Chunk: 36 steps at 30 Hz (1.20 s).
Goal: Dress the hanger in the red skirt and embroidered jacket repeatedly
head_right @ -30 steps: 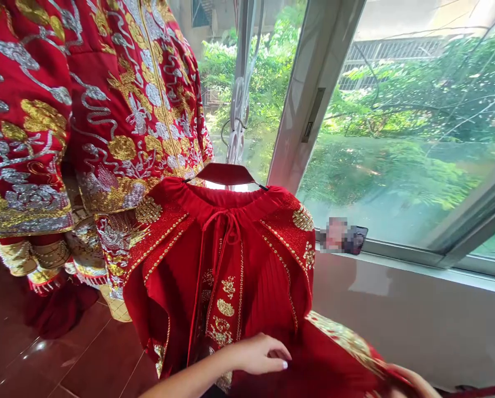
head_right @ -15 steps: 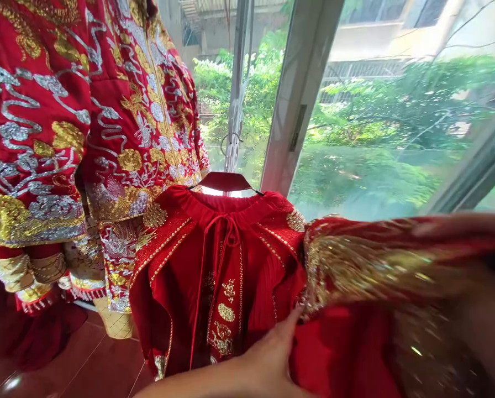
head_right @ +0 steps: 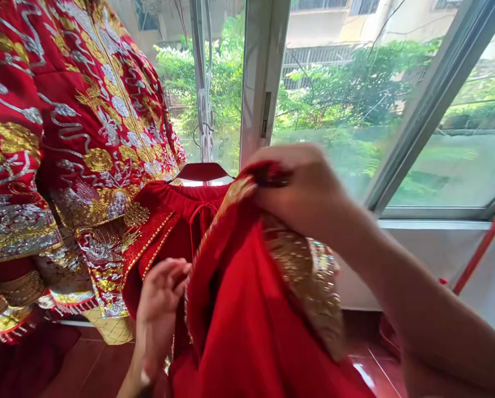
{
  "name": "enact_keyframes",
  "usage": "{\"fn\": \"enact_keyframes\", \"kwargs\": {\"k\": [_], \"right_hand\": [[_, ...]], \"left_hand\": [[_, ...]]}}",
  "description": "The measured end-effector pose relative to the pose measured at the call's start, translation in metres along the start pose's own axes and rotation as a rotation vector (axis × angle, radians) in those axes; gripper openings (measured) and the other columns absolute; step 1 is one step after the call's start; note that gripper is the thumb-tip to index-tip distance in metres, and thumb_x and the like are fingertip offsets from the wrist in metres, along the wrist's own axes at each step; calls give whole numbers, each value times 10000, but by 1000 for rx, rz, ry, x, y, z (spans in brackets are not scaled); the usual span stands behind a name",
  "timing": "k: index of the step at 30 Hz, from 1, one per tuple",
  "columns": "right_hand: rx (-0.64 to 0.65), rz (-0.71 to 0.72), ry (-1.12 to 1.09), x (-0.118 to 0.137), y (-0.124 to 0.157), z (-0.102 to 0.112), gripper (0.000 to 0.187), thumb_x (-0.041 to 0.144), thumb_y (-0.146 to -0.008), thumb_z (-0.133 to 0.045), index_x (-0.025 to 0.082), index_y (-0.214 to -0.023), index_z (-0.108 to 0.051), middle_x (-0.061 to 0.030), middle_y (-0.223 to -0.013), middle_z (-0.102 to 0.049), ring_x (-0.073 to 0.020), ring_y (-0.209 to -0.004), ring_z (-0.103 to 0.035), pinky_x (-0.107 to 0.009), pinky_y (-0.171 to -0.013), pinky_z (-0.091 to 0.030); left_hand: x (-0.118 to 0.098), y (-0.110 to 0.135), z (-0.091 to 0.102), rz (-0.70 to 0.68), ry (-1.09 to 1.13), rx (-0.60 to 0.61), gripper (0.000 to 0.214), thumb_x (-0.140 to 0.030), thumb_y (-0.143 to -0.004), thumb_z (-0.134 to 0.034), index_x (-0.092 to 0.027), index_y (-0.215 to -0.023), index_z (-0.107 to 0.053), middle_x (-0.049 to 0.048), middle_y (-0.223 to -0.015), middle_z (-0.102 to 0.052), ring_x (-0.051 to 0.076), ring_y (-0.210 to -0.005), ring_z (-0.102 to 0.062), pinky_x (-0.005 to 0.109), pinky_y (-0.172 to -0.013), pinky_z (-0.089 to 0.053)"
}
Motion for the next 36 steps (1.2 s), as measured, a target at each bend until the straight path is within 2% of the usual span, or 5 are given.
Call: {"fn": "enact_keyframes", "kwargs": {"k": [5, 11, 23, 29, 36], "right_hand": [[396, -50, -136, 16, -16, -73, 232, 12, -624, -464, 103, -711, -658, 42, -713, -647, -60, -681, -607, -206, -710, -494], [574, -67, -220, 19, -25, -74, 230, -10, -662, -484, 42, -767, -682, 35, -734, -666, -67, -721, -643, -211, -734, -494], [-271, -415, -311, -9, -44, -22, 384, 64, -838, -362, -120, -1104, -567, -93, -899, -716, -65, -784, -650, -243, -650, -399], [-443, -325, -93, -35, -29, 4, 244, 116, -774, -577, -46, -935, -665, 9, -692, -626, -30, -623, -524, -233, -570, -347], [564, -150, 387, -21, 40, -56, 589, 89, -679, -627, 127, -1266, -603, -119, -1094, -684, -260, -946, -640, -338, -744, -505]], "left_hand": [[-3, -8, 12, 39, -106, -19, 419, -399, -833, -598, -181, -1190, -578, 95, -1136, -637, 210, -1034, -603, 315, -888, -494], [13, -2, 64, -1, -438, -128, 241, -320, -899, -491, -155, -937, -662, 62, -937, -678, 176, -874, -611, 280, -807, -480], [151, 47, 32, 441, -327, 55, 579, -409, -681, -682, -80, -1152, -608, 175, -1239, -614, 284, -1167, -564, 402, -1010, -432], [111, 25, 51, 459, -119, -121, 381, -465, -721, -585, -92, -783, -632, 13, -664, -591, 132, -626, -504, 248, -606, -443], [11, 10, 56, 182, -235, -292, 224, -326, -718, -547, -170, -576, -470, -29, -544, -475, 91, -540, -361, 207, -510, -349]]}}
Point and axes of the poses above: each hand's wrist, its own y-axis away from the middle knuckle, its own z-axis out of the back of the hand, x = y × z, the point moved 2 cm from there along -y, towards the middle knuckle
